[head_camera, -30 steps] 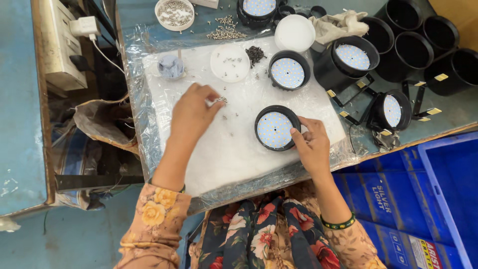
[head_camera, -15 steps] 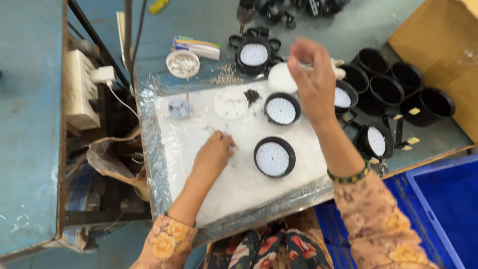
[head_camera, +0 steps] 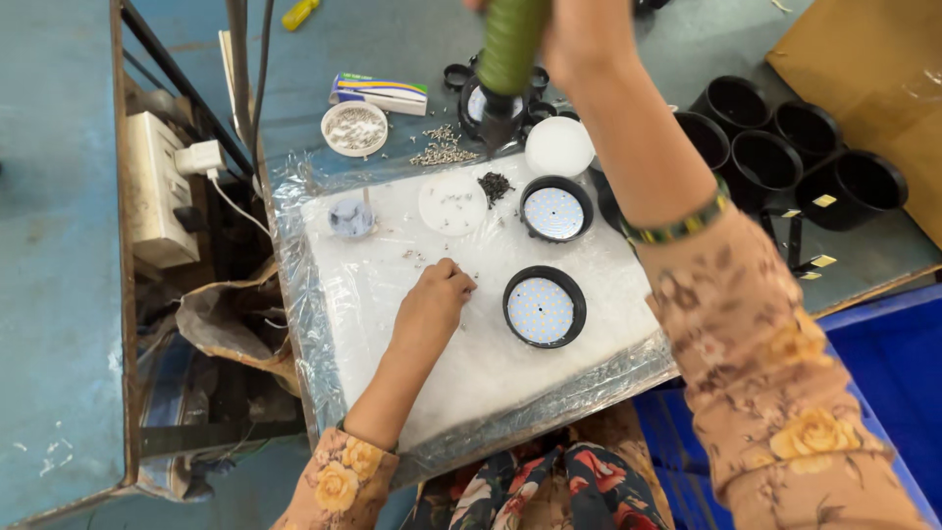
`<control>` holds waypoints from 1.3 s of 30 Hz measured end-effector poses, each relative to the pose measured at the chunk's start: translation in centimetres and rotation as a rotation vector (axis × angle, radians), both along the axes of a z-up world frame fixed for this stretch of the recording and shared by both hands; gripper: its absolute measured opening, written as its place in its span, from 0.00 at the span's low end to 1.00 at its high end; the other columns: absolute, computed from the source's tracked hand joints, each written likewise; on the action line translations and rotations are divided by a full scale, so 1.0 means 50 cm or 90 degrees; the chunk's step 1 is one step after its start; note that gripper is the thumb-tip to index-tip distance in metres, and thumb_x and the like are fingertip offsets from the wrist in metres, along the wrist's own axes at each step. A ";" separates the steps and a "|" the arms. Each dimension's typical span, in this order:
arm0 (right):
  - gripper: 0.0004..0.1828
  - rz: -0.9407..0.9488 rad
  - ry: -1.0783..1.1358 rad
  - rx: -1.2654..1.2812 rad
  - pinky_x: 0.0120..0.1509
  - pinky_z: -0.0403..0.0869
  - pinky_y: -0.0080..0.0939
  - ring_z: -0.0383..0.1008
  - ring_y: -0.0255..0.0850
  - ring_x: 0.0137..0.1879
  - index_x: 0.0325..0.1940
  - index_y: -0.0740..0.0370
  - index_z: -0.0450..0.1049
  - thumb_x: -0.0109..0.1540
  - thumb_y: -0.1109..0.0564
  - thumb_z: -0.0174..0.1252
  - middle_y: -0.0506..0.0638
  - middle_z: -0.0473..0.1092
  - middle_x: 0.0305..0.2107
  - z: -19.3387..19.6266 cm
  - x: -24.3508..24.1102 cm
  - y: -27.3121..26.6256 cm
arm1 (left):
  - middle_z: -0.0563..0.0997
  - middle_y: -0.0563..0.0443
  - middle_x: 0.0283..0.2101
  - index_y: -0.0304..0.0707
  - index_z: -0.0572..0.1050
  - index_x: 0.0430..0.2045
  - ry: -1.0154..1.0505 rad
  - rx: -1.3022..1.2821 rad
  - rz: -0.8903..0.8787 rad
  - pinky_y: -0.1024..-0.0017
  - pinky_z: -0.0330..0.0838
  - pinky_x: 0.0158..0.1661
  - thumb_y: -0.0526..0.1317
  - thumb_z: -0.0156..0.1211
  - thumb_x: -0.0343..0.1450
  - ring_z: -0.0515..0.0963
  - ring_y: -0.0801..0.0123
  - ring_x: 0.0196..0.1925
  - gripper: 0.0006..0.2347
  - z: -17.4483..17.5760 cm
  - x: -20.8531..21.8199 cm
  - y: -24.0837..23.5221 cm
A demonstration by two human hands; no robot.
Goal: The person assembles LED light fixtures by placing LED modules into black housings and securing them with a green pneumatic screwdriver. They handle multiple units one at a time, aligning the modules and fastening them before moving to the next.
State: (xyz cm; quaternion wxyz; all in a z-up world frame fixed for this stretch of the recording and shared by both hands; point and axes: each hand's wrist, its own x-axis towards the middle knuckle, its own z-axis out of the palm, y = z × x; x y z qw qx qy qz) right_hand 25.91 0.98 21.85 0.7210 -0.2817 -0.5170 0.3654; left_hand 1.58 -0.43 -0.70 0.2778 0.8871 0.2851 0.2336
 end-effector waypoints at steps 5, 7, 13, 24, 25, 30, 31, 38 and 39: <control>0.36 -0.014 -0.033 0.026 0.47 0.75 0.51 0.73 0.49 0.40 0.48 0.67 0.68 0.68 0.28 0.43 0.58 0.68 0.35 -0.006 -0.022 -0.130 | 0.75 0.47 0.37 0.39 0.78 0.30 0.020 0.035 0.056 0.57 0.74 0.39 0.36 0.64 0.68 0.77 0.53 0.43 0.03 0.020 -0.003 -0.001; 0.40 -0.053 -0.091 0.041 0.47 0.76 0.49 0.73 0.50 0.43 0.49 0.67 0.66 0.68 0.24 0.43 0.56 0.66 0.36 -0.003 -0.026 -0.202 | 0.75 0.46 0.36 0.39 0.78 0.30 -0.001 0.076 0.075 0.57 0.74 0.38 0.36 0.64 0.68 0.78 0.52 0.41 0.03 0.033 -0.001 -0.001; 0.42 -0.130 -0.120 0.000 0.34 0.69 0.44 0.65 0.46 0.29 0.56 0.64 0.59 0.67 0.20 0.45 0.59 0.63 0.29 -0.013 -0.048 -0.317 | 0.79 0.49 0.38 0.38 0.78 0.32 -0.120 -0.028 0.029 0.64 0.75 0.36 0.36 0.65 0.68 0.81 0.62 0.38 0.04 0.053 0.037 -0.008; 0.42 -0.140 0.005 0.092 0.31 0.67 0.43 0.62 0.45 0.24 0.57 0.63 0.59 0.68 0.21 0.47 0.58 0.62 0.25 -0.075 -0.068 -0.324 | 0.84 0.54 0.39 0.33 0.78 0.39 -0.312 -0.662 -0.246 0.76 0.72 0.42 0.41 0.63 0.72 0.81 0.76 0.42 0.10 0.022 0.136 -0.050; 0.42 -0.141 0.005 0.094 0.31 0.67 0.42 0.62 0.45 0.25 0.57 0.63 0.59 0.67 0.21 0.47 0.58 0.62 0.25 -0.080 -0.068 -0.324 | 0.84 0.54 0.40 0.33 0.78 0.39 -0.318 -0.662 -0.250 0.76 0.72 0.42 0.42 0.63 0.72 0.81 0.76 0.42 0.10 0.017 0.137 -0.050; 0.43 -0.164 0.004 0.101 0.30 0.67 0.42 0.62 0.45 0.24 0.58 0.63 0.59 0.67 0.20 0.45 0.57 0.62 0.25 -0.099 -0.087 -0.303 | 0.83 0.52 0.40 0.33 0.78 0.42 -0.343 -0.621 -0.286 0.76 0.71 0.44 0.44 0.62 0.75 0.80 0.76 0.42 0.11 0.001 0.138 -0.058; 0.43 -0.173 0.003 0.103 0.29 0.66 0.42 0.61 0.45 0.24 0.58 0.63 0.59 0.67 0.19 0.45 0.57 0.61 0.25 -0.102 -0.091 -0.299 | 0.84 0.52 0.41 0.33 0.78 0.42 -0.349 -0.631 -0.285 0.75 0.71 0.44 0.44 0.62 0.74 0.80 0.76 0.42 0.12 -0.001 0.137 -0.058; 0.44 -0.189 -0.015 0.097 0.27 0.66 0.43 0.60 0.45 0.22 0.57 0.64 0.58 0.67 0.19 0.43 0.58 0.61 0.24 -0.102 -0.101 -0.298 | 0.84 0.52 0.41 0.34 0.77 0.42 -0.358 -0.648 -0.294 0.75 0.72 0.44 0.46 0.61 0.74 0.82 0.75 0.43 0.13 -0.003 0.131 -0.054; 0.44 -0.196 -0.020 0.097 0.27 0.66 0.43 0.59 0.45 0.22 0.57 0.63 0.58 0.67 0.19 0.43 0.58 0.61 0.24 -0.101 -0.100 -0.299 | 0.84 0.51 0.40 0.33 0.78 0.43 -0.354 -0.644 -0.296 0.75 0.72 0.44 0.47 0.61 0.75 0.81 0.75 0.43 0.14 -0.002 0.130 -0.054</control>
